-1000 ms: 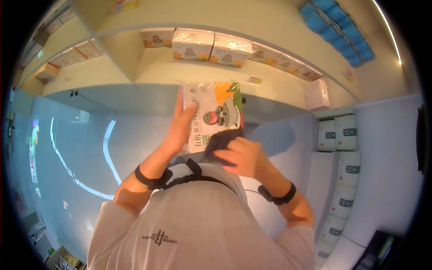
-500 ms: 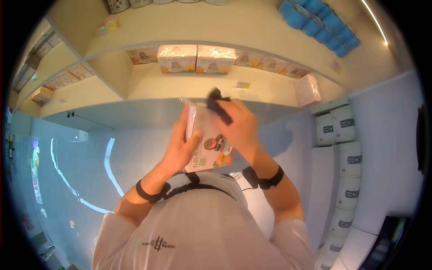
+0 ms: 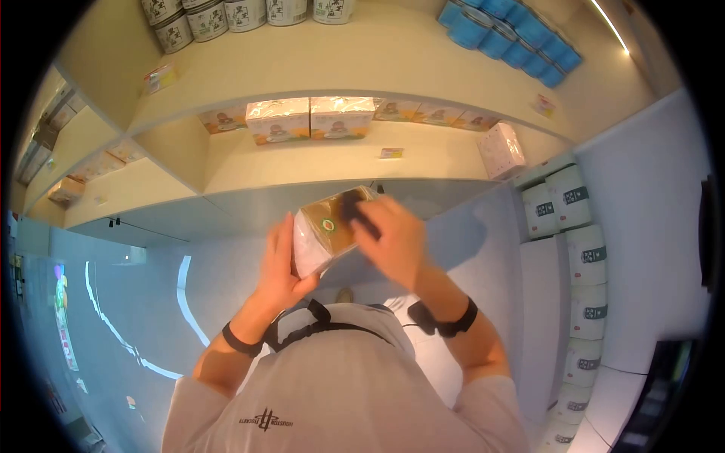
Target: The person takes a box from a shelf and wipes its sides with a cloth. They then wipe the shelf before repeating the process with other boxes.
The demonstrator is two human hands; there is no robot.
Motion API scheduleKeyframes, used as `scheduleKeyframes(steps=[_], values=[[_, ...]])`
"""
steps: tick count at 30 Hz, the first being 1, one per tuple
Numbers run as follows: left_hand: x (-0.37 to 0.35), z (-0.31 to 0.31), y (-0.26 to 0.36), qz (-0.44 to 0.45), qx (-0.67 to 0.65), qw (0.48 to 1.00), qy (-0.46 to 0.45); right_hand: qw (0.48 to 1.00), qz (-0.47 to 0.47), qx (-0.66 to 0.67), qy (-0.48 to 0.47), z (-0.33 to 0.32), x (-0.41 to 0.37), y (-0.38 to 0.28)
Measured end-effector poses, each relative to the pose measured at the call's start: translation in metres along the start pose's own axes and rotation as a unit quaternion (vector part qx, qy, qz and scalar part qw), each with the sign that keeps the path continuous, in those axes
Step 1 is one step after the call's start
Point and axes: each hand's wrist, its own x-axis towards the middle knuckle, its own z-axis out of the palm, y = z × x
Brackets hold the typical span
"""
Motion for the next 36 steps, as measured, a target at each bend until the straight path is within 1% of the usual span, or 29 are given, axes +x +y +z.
scheduleKeyframes(steps=[1,2,3,4,5,6,8,9,10,11,12,14,15,16,18,19,21,22,24,26,28,29,30,31,33,34,35,36], values=[[-0.003,-0.002,0.004,-0.005,0.021,1.0,-0.021,0.997,0.062,0.007,-0.037,-0.004,0.001,0.011],[-0.003,-0.002,0.006,-0.009,0.043,0.998,-0.04,0.997,0.061,0.007,-0.037,-0.002,-0.004,0.013],[-0.001,0.0,0.006,0.028,0.049,0.998,-0.015,0.999,0.039,0.019,-0.032,-0.003,-0.006,0.005],[-0.001,0.003,0.004,0.028,0.049,0.998,-0.013,0.999,0.019,0.032,-0.028,-0.004,-0.009,-0.003],[-0.003,0.007,0.001,0.03,0.041,0.999,-0.009,0.998,-0.033,0.058,-0.024,0.0,-0.011,-0.012],[-0.005,0.009,0.0,0.032,0.033,0.999,-0.006,0.995,-0.065,0.064,-0.036,-0.003,-0.01,-0.025],[-0.006,0.008,-0.003,0.032,0.029,0.999,-0.008,0.993,-0.087,0.076,-0.015,-0.001,-0.002,-0.022],[-0.006,0.006,-0.004,0.033,0.027,0.999,-0.008,0.993,-0.085,0.077,-0.014,0.0,-0.001,-0.011],[-0.007,0.003,-0.005,0.031,0.028,0.999,-0.009,0.998,-0.019,0.049,-0.03,0.002,0.0,0.006],[-0.006,-0.001,-0.006,0.048,0.039,0.998,-0.015,0.998,0.044,0.02,-0.045,0.005,0.0,0.018],[-0.003,-0.002,-0.008,0.066,0.05,0.996,-0.021,0.998,0.04,0.019,-0.045,0.004,0.002,0.017],[-0.005,0.0,-0.01,0.063,0.051,0.997,-0.019,0.999,0.005,0.026,-0.041,0.001,-0.005,0.011],[-0.008,0.002,-0.009,0.063,0.05,0.996,-0.025,0.998,-0.026,0.022,-0.048,-0.004,-0.003,-0.005],[-0.008,0.002,-0.008,0.061,0.048,0.997,-0.028,0.996,-0.06,0.052,-0.046,-0.006,-0.001,-0.017],[-0.005,0.0,-0.005,0.052,0.022,0.998,-0.023,0.994,-0.067,0.063,-0.065,-0.007,0.003,-0.017],[-0.004,-0.002,-0.006,0.072,0.035,0.997,-0.014,0.994,-0.066,0.064,-0.066,-0.004,0.004,-0.007],[-0.004,-0.007,-0.008,0.086,0.042,0.995,-0.022,1.0,0.0,-0.003,-0.017,0.002,0.006,0.024],[-0.003,-0.009,-0.01,0.1,0.049,0.993,-0.031,1.0,-0.003,-0.005,-0.017,-0.005,0.007,0.029],[-0.008,-0.012,-0.014,0.093,0.044,0.994,-0.038,1.0,-0.004,-0.03,-0.004,-0.02,0.004,0.041],[-0.013,-0.018,-0.02,0.082,0.038,0.995,-0.048,0.993,-0.034,-0.042,0.103,-0.054,0.007,0.045],[-0.01,-0.027,-0.03,0.125,0.01,0.99,-0.066,0.992,0.051,0.025,0.112,-0.091,0.006,0.065],[-0.007,-0.032,-0.029,0.127,0.006,0.989,-0.072,0.973,0.157,0.164,0.041,-0.102,0.0,0.089],[-0.004,-0.036,-0.034,0.13,0.006,0.989,-0.073,0.919,0.257,0.297,-0.03,-0.107,-0.005,0.111],[-0.001,-0.039,-0.039,0.162,-0.023,0.984,-0.075,0.805,0.362,0.447,-0.142,-0.111,-0.005,0.116],[0.011,-0.039,-0.035,0.206,-0.1,0.971,-0.072,0.714,0.414,0.529,-0.196,-0.085,-0.026,0.135],[0.014,-0.043,-0.033,0.211,-0.103,0.969,-0.073,0.622,0.452,0.596,-0.233,-0.048,-0.048,0.179],[0.015,-0.048,-0.032,0.152,-0.136,0.973,-0.11,0.647,0.457,0.567,-0.226,-0.035,-0.053,0.159],[0.019,-0.053,-0.029,0.091,-0.166,0.971,-0.148,0.6,0.463,0.604,-0.245,0.007,-0.073,0.175]])
